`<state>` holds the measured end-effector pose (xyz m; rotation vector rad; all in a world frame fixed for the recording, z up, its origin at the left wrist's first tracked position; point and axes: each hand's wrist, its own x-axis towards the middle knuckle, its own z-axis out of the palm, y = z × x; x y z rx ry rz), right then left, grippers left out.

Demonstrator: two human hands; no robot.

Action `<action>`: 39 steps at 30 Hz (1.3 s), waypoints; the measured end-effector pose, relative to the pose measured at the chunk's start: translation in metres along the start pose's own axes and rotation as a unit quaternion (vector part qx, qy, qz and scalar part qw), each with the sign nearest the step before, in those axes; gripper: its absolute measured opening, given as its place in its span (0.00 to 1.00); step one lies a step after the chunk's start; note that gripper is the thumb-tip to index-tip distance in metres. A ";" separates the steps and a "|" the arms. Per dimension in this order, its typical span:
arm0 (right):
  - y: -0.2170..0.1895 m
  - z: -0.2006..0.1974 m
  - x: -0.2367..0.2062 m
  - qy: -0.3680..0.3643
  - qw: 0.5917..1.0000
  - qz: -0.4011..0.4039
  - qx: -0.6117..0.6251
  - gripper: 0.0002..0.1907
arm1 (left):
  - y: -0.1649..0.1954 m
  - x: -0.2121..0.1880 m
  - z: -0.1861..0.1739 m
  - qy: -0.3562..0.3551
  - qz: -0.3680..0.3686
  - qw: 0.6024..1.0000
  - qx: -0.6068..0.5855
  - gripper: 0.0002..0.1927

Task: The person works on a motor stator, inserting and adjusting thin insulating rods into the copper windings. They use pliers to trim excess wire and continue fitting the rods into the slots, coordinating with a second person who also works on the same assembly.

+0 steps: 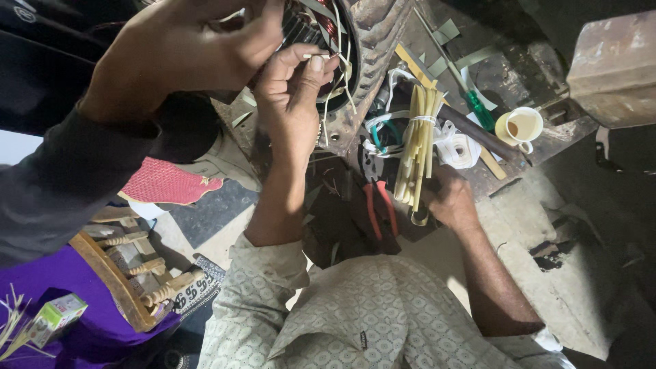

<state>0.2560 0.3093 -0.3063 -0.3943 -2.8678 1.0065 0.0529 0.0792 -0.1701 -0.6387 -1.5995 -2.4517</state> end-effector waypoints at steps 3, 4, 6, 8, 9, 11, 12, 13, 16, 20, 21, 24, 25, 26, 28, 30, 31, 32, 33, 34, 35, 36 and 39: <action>-0.005 -0.002 0.002 0.019 0.999 -0.026 0.009 0.20 | 0.001 0.001 -0.001 -0.005 0.003 1.000 0.010 0.05; -0.007 -0.003 0.002 0.016 0.999 -0.019 0.021 0.19 | 0.002 0.002 -0.001 -0.005 0.004 1.000 0.017 0.05; -0.010 -0.004 0.003 0.009 0.999 -0.004 0.046 0.18 | 0.003 0.002 -0.001 0.005 -0.005 1.000 0.016 0.05; -0.012 -0.005 0.003 0.006 0.999 -0.006 0.043 0.18 | 0.004 0.002 0.000 0.011 -0.010 1.000 0.019 0.05; -0.013 -0.006 0.003 0.005 0.999 -0.007 0.041 0.18 | 0.005 0.001 0.001 0.012 -0.011 1.000 0.022 0.05; -0.014 -0.006 0.004 0.012 0.999 -0.016 0.050 0.18 | 0.007 -0.001 0.003 0.013 -0.002 0.998 0.054 0.05; -0.014 -0.007 0.004 0.015 0.998 -0.020 0.054 0.18 | 0.008 -0.002 0.003 0.014 0.007 0.996 0.083 0.05; -0.014 -0.007 0.004 0.017 0.998 -0.020 0.057 0.18 | 0.008 -0.003 0.004 0.014 0.016 0.994 0.112 0.05; -0.012 -0.006 0.004 0.022 0.997 -0.023 0.066 0.18 | 0.010 -0.004 0.007 0.004 0.046 0.988 0.145 0.04; -0.009 -0.006 0.003 0.016 0.999 0.012 0.044 0.16 | 0.013 -0.004 0.009 0.015 0.040 0.982 0.184 0.05; -0.009 -0.006 0.004 0.010 0.999 0.032 0.030 0.17 | 0.014 -0.004 0.009 0.020 0.041 0.975 0.220 0.05; -0.014 -0.011 0.011 0.062 0.998 -0.003 0.030 0.11 | 0.015 -0.004 0.007 0.005 0.091 0.957 0.274 0.04; -0.018 -0.015 0.015 0.066 0.996 -0.044 0.045 0.09 | 0.014 -0.003 0.007 -0.005 0.117 0.952 0.282 0.04; -0.023 -0.020 0.020 0.069 0.992 -0.085 0.061 0.09 | 0.014 -0.003 0.006 -0.004 0.097 0.964 0.249 0.04; -0.036 -0.031 0.030 0.070 0.983 -0.158 0.067 0.13 | 0.011 -0.001 0.008 -0.005 0.056 0.982 0.179 0.04; -0.054 -0.046 0.042 0.066 0.972 -0.222 0.046 0.17 | 0.009 0.000 0.010 -0.013 0.057 0.982 0.181 0.05; -0.065 -0.053 0.047 0.058 0.969 -0.229 0.072 0.18 | 0.008 0.000 0.011 -0.016 0.058 0.982 0.181 0.05; -0.078 -0.059 0.054 0.049 0.965 -0.237 0.099 0.20 | 0.008 0.001 0.012 -0.018 0.083 0.976 0.201 0.05; -0.091 -0.063 0.060 0.041 0.961 -0.244 0.126 0.21 | 0.009 0.001 0.012 -0.021 0.106 0.969 0.222 0.05; -0.107 -0.064 0.070 0.022 0.967 -0.223 0.125 0.22 | 0.010 0.001 0.013 -0.024 0.130 0.961 0.241 0.05; -0.122 -0.063 0.081 0.004 0.972 -0.202 0.123 0.22 | 0.012 0.000 0.014 -0.007 0.082 0.968 0.237 0.06; -0.134 -0.064 0.090 0.039 0.957 -0.255 0.132 0.26 | 0.014 -0.001 0.014 0.009 0.034 0.972 0.233 0.07; -0.164 -0.061 0.118 0.070 0.939 -0.299 0.154 0.29 | 0.020 -0.005 0.013 0.006 0.067 0.972 0.227 0.11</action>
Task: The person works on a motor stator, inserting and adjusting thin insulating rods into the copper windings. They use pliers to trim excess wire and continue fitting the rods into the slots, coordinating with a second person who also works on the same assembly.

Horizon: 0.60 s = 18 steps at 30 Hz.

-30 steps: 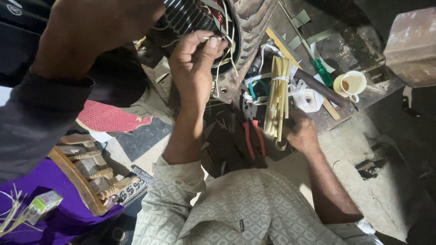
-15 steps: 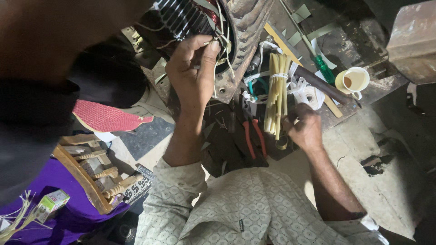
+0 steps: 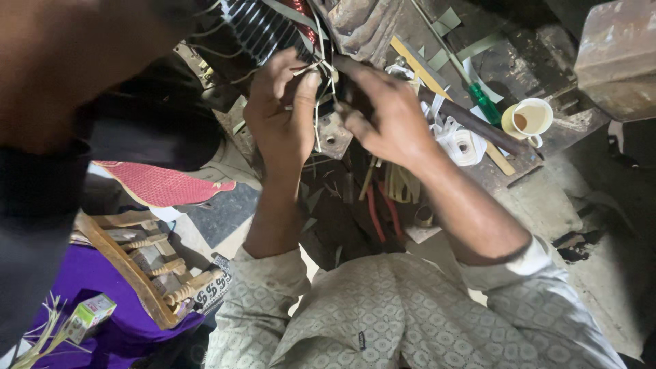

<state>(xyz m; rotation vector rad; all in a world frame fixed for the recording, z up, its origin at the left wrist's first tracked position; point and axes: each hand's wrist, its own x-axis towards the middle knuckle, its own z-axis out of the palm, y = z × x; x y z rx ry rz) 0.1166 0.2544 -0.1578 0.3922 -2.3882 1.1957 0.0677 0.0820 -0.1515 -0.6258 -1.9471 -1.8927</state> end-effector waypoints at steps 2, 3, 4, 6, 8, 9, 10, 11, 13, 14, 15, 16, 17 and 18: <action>-0.002 0.005 0.009 0.003 1.000 0.016 0.006 0.29 | 0.002 -0.001 -0.004 -0.010 0.049 0.999 0.019 0.11; -0.003 0.006 0.012 0.005 1.000 0.024 0.004 0.29 | 0.003 -0.001 -0.006 -0.019 0.060 0.997 0.039 0.09; -0.002 0.007 0.013 0.005 0.999 0.033 0.003 0.29 | 0.004 -0.001 -0.008 -0.027 0.069 0.996 0.059 0.07; -0.001 0.010 0.013 -0.001 0.999 0.030 0.020 0.30 | 0.004 0.000 -0.010 -0.027 0.054 0.997 0.057 0.05; 0.003 0.012 0.014 -0.005 0.997 0.039 0.061 0.29 | 0.004 0.002 -0.010 -0.025 0.038 0.997 0.068 0.04; 0.005 0.013 0.015 -0.010 0.994 0.050 0.096 0.29 | 0.004 0.003 -0.009 -0.022 0.028 0.996 0.082 0.04; 0.007 0.014 0.015 -0.014 0.989 0.061 0.131 0.28 | 0.005 0.003 -0.009 -0.020 0.016 0.995 0.096 0.04; 0.009 0.014 0.015 -0.014 0.990 0.054 0.131 0.28 | 0.004 0.004 -0.008 -0.023 0.031 0.995 0.096 0.04; 0.012 0.014 0.015 -0.019 0.990 0.041 0.135 0.28 | 0.003 0.004 -0.009 -0.026 0.055 0.993 0.101 0.04; 0.013 0.014 0.015 -0.023 0.988 0.046 0.148 0.29 | 0.002 0.004 -0.009 -0.029 0.053 0.992 0.113 0.04; 0.013 0.014 0.015 -0.026 0.986 0.051 0.160 0.29 | 0.001 0.003 -0.010 -0.032 0.052 0.990 0.124 0.04; 0.013 0.013 0.014 -0.028 0.983 0.055 0.172 0.30 | -0.001 0.003 -0.010 -0.034 0.051 0.989 0.136 0.04; 0.013 0.012 0.015 -0.031 0.982 0.059 0.178 0.30 | -0.003 0.003 -0.010 -0.034 0.048 0.989 0.138 0.04; 0.012 0.012 0.014 -0.035 0.980 0.063 0.184 0.30 | -0.006 0.003 -0.009 -0.034 0.044 0.989 0.140 0.05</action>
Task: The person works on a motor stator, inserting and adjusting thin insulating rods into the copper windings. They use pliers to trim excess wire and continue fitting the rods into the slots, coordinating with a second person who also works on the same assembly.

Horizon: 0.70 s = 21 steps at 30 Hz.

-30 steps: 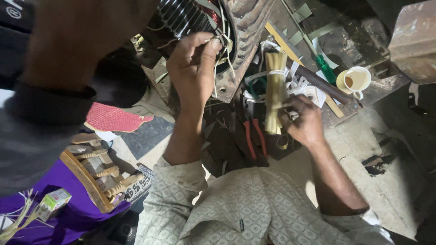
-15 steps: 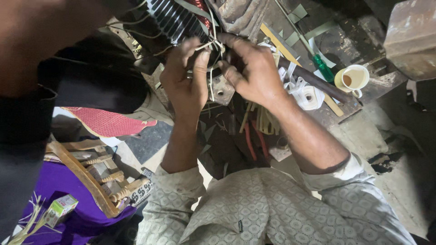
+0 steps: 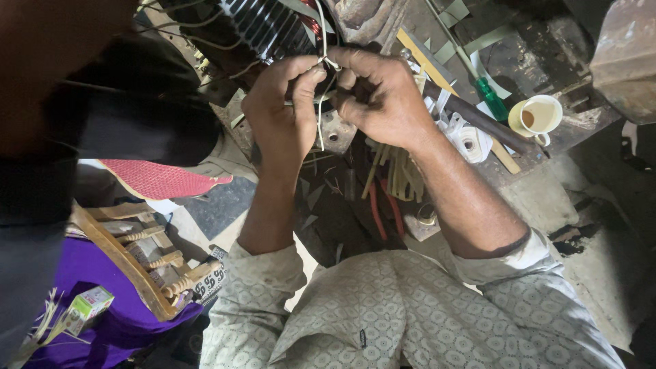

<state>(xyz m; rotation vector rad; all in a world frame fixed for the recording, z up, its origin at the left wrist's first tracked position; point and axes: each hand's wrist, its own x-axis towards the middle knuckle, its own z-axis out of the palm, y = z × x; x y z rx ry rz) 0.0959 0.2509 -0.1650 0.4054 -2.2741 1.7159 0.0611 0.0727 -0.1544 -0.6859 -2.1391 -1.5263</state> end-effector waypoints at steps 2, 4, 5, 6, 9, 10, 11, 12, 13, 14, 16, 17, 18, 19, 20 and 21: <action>-0.002 0.000 0.001 0.003 1.000 0.006 0.001 0.29 | -0.004 0.000 0.005 0.006 -0.023 0.997 -0.067 0.05; -0.004 0.001 0.002 0.015 1.000 0.010 -0.008 0.29 | -0.005 -0.001 0.012 0.019 -0.061 0.977 -0.204 0.06; -0.004 0.002 0.002 0.019 1.000 0.011 -0.004 0.29 | -0.005 -0.002 0.014 0.019 -0.061 0.972 -0.226 0.08; -0.005 0.003 0.002 0.021 1.000 0.014 0.001 0.29 | -0.004 -0.003 0.016 0.021 -0.064 0.967 -0.247 0.09; -0.005 0.006 0.003 0.034 0.999 0.014 -0.008 0.28 | 0.001 -0.004 0.008 0.001 -0.023 0.988 -0.151 0.12; -0.005 0.007 0.002 0.038 0.999 0.013 -0.016 0.28 | 0.002 -0.003 0.003 -0.009 -0.002 0.996 -0.092 0.12; -0.005 0.008 0.002 0.040 0.999 0.012 -0.018 0.28 | 0.003 -0.001 -0.001 -0.012 0.025 0.998 -0.048 0.10; -0.004 0.008 0.002 0.042 0.999 0.011 -0.021 0.28 | 0.003 0.003 -0.005 -0.015 0.051 0.999 -0.004 0.07; -0.004 0.007 0.001 0.042 0.999 0.010 -0.024 0.27 | 0.003 0.005 -0.008 -0.018 0.076 0.996 0.040 0.05; -0.003 0.007 0.001 0.038 0.999 0.011 -0.007 0.28 | 0.002 0.007 -0.009 -0.022 0.080 0.995 0.053 0.04; -0.003 0.006 0.001 0.029 0.999 0.013 0.026 0.29 | 0.001 0.010 -0.007 -0.029 0.088 0.993 0.077 0.02; -0.002 0.005 0.001 0.026 0.999 0.017 0.033 0.29 | 0.001 0.010 -0.004 -0.016 0.032 0.999 0.015 0.03; -0.002 0.004 0.001 0.023 0.999 0.022 0.040 0.29 | 0.000 0.009 0.003 -0.004 -0.024 0.999 -0.048 0.03; -0.002 0.004 0.001 0.021 0.998 0.026 0.046 0.29 | -0.001 0.008 0.009 0.006 -0.080 0.990 -0.112 0.04; -0.002 0.003 0.001 0.017 0.998 0.030 0.048 0.29 | -0.001 0.006 0.014 0.014 -0.071 0.992 -0.105 0.04; -0.002 0.002 0.002 0.013 0.998 0.034 0.050 0.29 | -0.002 0.004 0.018 0.023 -0.064 0.993 -0.097 0.04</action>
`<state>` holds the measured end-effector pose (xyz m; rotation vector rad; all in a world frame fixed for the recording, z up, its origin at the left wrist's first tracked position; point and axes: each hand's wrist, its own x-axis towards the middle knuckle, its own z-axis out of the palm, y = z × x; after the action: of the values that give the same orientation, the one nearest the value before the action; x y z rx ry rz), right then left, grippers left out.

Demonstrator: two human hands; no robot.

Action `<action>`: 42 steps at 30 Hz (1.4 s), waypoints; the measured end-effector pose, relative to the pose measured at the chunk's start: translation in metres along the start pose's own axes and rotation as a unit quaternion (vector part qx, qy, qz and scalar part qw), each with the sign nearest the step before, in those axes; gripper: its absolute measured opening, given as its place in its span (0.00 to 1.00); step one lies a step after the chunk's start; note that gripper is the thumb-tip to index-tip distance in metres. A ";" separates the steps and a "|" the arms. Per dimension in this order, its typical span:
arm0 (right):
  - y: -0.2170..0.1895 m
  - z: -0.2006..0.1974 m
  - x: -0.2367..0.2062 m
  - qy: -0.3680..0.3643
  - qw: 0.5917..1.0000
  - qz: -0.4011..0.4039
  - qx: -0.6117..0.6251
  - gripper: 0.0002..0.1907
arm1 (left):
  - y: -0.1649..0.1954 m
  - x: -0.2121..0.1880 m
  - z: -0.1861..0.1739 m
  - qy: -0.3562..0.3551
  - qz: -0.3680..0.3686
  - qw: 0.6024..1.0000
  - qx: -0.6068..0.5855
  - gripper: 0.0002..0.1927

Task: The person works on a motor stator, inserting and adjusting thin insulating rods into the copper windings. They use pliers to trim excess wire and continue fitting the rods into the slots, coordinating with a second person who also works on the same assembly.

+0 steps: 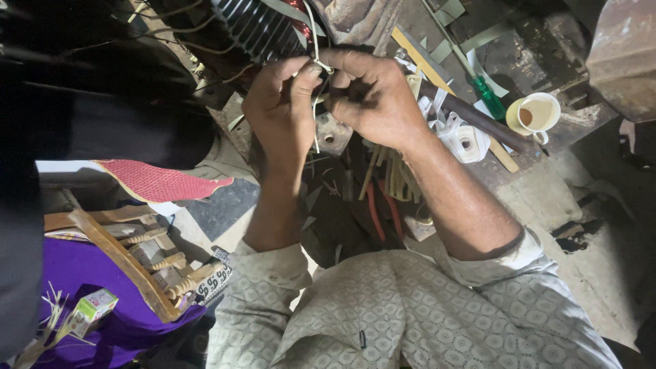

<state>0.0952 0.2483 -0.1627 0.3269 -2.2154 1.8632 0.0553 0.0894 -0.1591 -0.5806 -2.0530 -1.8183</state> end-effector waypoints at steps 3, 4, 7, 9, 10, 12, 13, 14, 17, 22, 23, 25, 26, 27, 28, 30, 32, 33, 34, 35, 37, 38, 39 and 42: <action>-0.001 -0.002 0.001 -0.012 1.000 -0.001 0.004 0.31 | -0.006 0.000 0.003 0.022 0.024 0.999 0.036 0.05; -0.001 -0.002 0.001 -0.015 1.000 -0.004 0.005 0.32 | -0.008 0.001 0.002 0.029 0.032 0.998 0.050 0.05; 0.000 -0.003 0.001 -0.021 0.999 0.021 0.013 0.31 | -0.013 0.007 -0.003 0.019 0.133 0.982 0.130 0.06; 0.002 -0.003 0.001 -0.020 1.000 0.012 0.014 0.32 | -0.014 0.008 -0.004 0.020 0.129 0.982 0.137 0.07; 0.003 -0.003 0.002 -0.020 1.000 0.006 0.014 0.32 | -0.014 0.009 -0.004 0.020 0.129 0.981 0.140 0.08; 0.005 -0.002 0.002 -0.018 1.000 0.001 -0.008 0.31 | -0.014 0.009 -0.005 0.022 0.118 0.983 0.135 0.08; 0.006 -0.002 0.003 -0.017 1.000 -0.004 -0.019 0.31 | -0.013 0.009 -0.006 0.023 0.115 0.984 0.133 0.08; 0.007 -0.001 0.003 -0.009 1.000 -0.011 -0.028 0.31 | -0.013 0.009 -0.007 -0.001 0.113 0.987 0.117 0.07; 0.009 0.001 0.004 0.009 0.998 -0.024 -0.052 0.30 | -0.011 0.012 -0.015 -0.064 0.075 0.995 0.022 0.10; 0.009 0.007 0.002 0.044 0.990 -0.063 -0.115 0.29 | -0.008 0.014 -0.020 -0.075 0.061 0.994 0.054 0.07; 0.009 0.007 0.002 0.040 0.993 -0.057 -0.092 0.29 | -0.008 0.015 -0.018 -0.077 0.040 0.996 0.022 0.06; 0.008 0.007 0.003 0.030 0.997 -0.047 -0.047 0.27 | -0.008 0.018 -0.013 -0.083 -0.001 0.996 -0.043 0.05; 0.008 0.007 0.003 0.023 0.998 -0.045 -0.041 0.27 | -0.008 0.018 -0.011 -0.074 0.044 0.996 -0.029 0.05; 0.007 0.006 0.005 0.017 0.998 -0.042 -0.037 0.26 | -0.007 0.018 -0.008 -0.065 0.090 0.994 -0.016 0.04; 0.006 0.004 0.006 0.011 0.999 -0.039 -0.032 0.26 | -0.007 0.019 -0.005 -0.057 0.135 0.989 -0.004 0.04; 0.003 0.001 0.009 -0.010 0.999 -0.028 0.036 0.26 | -0.006 0.015 0.000 -0.026 0.120 0.992 0.001 0.04; 0.000 0.000 0.009 -0.032 0.997 -0.029 0.067 0.26 | -0.004 0.016 -0.001 -0.022 0.114 0.993 -0.017 0.04; 0.000 -0.001 0.008 -0.041 0.997 -0.033 0.063 0.26 | -0.004 0.016 -0.002 -0.036 0.114 0.992 -0.040 0.04; -0.001 -0.001 0.006 -0.051 0.996 -0.037 0.059 0.25 | -0.004 0.015 -0.004 -0.049 0.114 0.990 -0.063 0.05; -0.001 -0.001 0.004 -0.040 0.997 -0.053 0.035 0.25 | -0.004 0.015 -0.007 -0.073 0.101 0.987 -0.097 0.08; 0.002 0.000 -0.007 -0.016 0.996 -0.083 -0.011 0.25 | -0.004 0.013 -0.015 -0.123 0.072 0.976 -0.165 0.14; 0.005 0.000 -0.014 0.020 0.997 -0.076 -0.005 0.24 | -0.005 0.013 -0.019 -0.125 0.040 0.973 -0.188 0.14; 0.009 0.001 -0.024 0.058 0.996 -0.067 0.000 0.22 | -0.006 0.011 -0.026 -0.129 0.006 0.969 -0.211 0.14; 0.025 0.002 -0.048 0.151 0.984 -0.023 0.091 0.13 | -0.013 0.009 -0.039 -0.151 -0.042 0.968 -0.197 0.11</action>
<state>0.1330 0.2516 -0.2016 0.1150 -1.8304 1.9486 0.0402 0.0499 -0.1613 -0.9407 -1.9207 -2.3353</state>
